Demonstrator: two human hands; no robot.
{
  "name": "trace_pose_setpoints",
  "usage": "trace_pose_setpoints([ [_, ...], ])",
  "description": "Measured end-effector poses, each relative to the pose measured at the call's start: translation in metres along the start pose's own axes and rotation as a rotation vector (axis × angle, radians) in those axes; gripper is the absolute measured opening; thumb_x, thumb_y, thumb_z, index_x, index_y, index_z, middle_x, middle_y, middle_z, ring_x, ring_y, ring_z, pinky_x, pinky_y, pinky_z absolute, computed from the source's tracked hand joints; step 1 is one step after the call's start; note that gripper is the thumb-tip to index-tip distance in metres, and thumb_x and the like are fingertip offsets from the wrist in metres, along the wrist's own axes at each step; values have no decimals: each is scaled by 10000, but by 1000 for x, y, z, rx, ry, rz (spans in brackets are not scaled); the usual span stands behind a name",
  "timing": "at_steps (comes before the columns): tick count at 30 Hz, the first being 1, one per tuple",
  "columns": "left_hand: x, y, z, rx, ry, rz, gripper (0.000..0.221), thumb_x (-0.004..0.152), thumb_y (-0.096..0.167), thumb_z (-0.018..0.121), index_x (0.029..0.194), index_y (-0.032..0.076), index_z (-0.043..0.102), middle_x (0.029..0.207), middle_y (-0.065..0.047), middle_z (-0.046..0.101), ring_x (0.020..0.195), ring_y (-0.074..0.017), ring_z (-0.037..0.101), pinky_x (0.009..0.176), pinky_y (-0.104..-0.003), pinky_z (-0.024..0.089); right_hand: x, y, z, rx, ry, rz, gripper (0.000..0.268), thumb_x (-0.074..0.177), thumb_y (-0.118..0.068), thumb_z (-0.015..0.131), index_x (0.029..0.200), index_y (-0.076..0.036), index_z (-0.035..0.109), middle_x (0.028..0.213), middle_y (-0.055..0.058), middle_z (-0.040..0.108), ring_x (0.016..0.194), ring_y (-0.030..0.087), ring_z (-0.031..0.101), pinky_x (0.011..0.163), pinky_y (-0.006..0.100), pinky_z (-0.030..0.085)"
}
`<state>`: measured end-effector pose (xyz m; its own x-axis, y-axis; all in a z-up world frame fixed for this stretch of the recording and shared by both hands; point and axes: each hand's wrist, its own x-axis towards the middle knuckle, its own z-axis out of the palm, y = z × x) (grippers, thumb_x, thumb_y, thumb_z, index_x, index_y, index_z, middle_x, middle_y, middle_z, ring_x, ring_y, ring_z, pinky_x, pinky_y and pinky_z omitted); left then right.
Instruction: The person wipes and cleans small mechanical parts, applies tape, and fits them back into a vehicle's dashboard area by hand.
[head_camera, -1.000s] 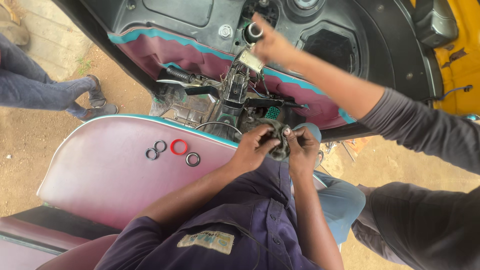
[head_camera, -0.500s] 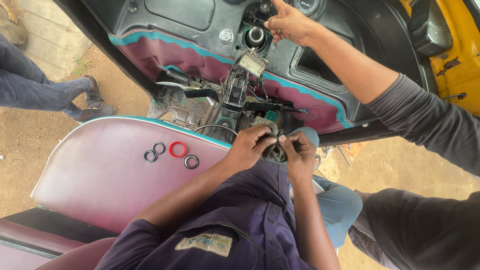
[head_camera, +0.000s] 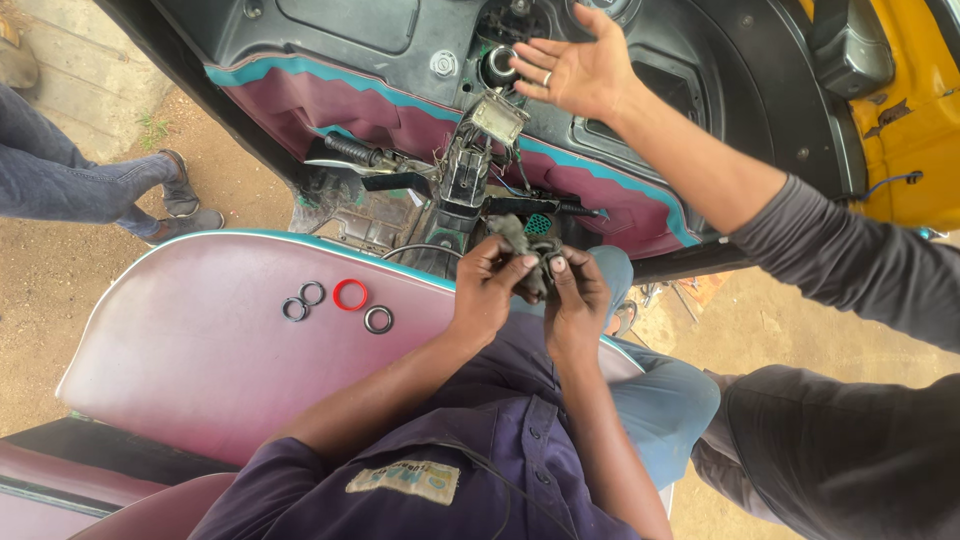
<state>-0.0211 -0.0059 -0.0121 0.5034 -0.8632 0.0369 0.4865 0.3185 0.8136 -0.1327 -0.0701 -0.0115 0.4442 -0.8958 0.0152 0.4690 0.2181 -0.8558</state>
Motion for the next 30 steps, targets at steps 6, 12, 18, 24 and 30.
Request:
trace_pose_setpoints([
  [6,9,13,-19,596,-212,184,138,927,40,696,1043,4,630,884,-95,692,705,-166,677,572,-315,555,15,-40,-13,-914,-197,-200,120,925,-32,746,1010,14,673,893,62,698,771,107,649,684,267,507],
  [12,26,34,-30,1026,-427,347,164,883,67,746,978,10,626,844,-119,707,725,-236,711,613,-362,541,19,-56,-10,-1260,-388,-427,128,869,-31,775,961,-6,690,885,98,684,769,160,649,678,297,493],
  [18,10,24,-8,94,-73,-53,112,983,70,705,944,-21,651,759,-84,700,567,-137,659,468,-290,529,2,-1,16,-3,36,-47,49,970,-38,688,1008,-25,660,960,33,702,862,95,634,774,240,512],
  [24,8,30,-14,498,-206,246,99,960,56,700,976,23,607,798,-87,691,663,-177,686,571,-294,545,20,-45,-5,-868,-329,-189,65,920,-6,721,978,-1,693,895,44,680,777,107,630,692,266,503],
  [30,27,35,-28,779,-337,447,199,939,83,772,941,29,581,762,-84,653,700,-196,653,595,-318,510,25,-55,-1,-1000,-429,-339,92,920,-2,742,963,18,663,871,56,633,762,122,553,653,316,463],
])
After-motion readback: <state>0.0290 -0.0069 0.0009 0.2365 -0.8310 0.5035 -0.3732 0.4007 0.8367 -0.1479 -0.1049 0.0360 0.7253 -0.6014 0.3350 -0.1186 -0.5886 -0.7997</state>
